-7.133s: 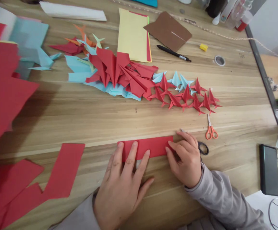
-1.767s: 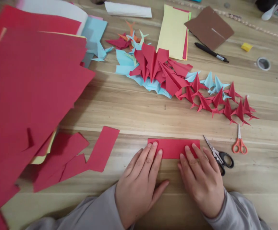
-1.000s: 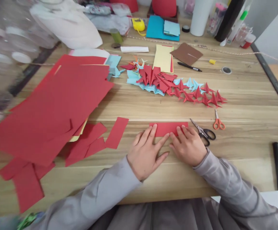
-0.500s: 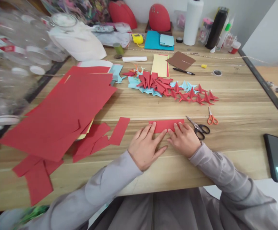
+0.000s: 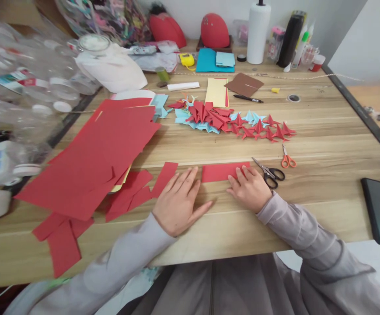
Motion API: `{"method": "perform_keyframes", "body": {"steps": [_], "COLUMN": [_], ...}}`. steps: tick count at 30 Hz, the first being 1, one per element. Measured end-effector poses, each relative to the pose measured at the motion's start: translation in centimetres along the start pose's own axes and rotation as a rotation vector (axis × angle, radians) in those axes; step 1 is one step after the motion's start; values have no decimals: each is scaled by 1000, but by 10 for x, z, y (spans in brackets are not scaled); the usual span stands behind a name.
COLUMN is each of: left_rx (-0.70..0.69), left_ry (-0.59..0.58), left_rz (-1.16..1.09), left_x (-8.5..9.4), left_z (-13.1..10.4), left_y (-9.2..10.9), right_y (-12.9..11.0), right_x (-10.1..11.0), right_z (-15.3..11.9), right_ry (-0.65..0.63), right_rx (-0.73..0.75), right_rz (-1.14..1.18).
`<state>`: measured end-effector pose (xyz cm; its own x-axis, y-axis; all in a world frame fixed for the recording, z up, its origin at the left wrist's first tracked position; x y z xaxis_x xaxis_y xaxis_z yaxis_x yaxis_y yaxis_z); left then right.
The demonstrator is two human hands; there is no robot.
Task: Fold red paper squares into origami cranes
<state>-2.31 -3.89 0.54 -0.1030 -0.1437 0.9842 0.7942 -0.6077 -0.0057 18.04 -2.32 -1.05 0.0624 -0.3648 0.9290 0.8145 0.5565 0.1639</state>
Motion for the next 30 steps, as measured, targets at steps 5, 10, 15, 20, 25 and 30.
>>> {"method": "perform_keyframes", "body": {"steps": [5,10,15,20,25,30], "left_rx": [-133,-94,-83,-88,-94,-101], "left_ry": [0,-25,-26,-13,-4,-45], "left_rz": [-114,-179,-157,-163,-168,-154], "left_x": [-7,-18,-17,-17,-18,-17], "left_z": [21,33,33,32,32,33], "left_y": [15,21,20,20,20,19], "right_y": [-12,-21,-17,-5,4,2], "right_x": [2,2,3,8,15,26], "right_z": [6,12,6,-9,-23,-14], "right_ry": [-51,-81,-4,39,64,172], "right_rx": [-6,-103,-141,-257,-281,-289], "right_rz": [-36,-66,-20,-15,-35,-1]}}
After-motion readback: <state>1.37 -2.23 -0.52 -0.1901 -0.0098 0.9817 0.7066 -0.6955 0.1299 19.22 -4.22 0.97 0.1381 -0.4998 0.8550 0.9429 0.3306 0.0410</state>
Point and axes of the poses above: each hand's wrist, its own z-axis towards the middle knuckle, its own x-axis out of the back of the hand, y = z × x, the point moved 2 cm from there along z, towards the middle knuckle, and after that the axes turned 5 degrees about -x, right-handed, at the moved point
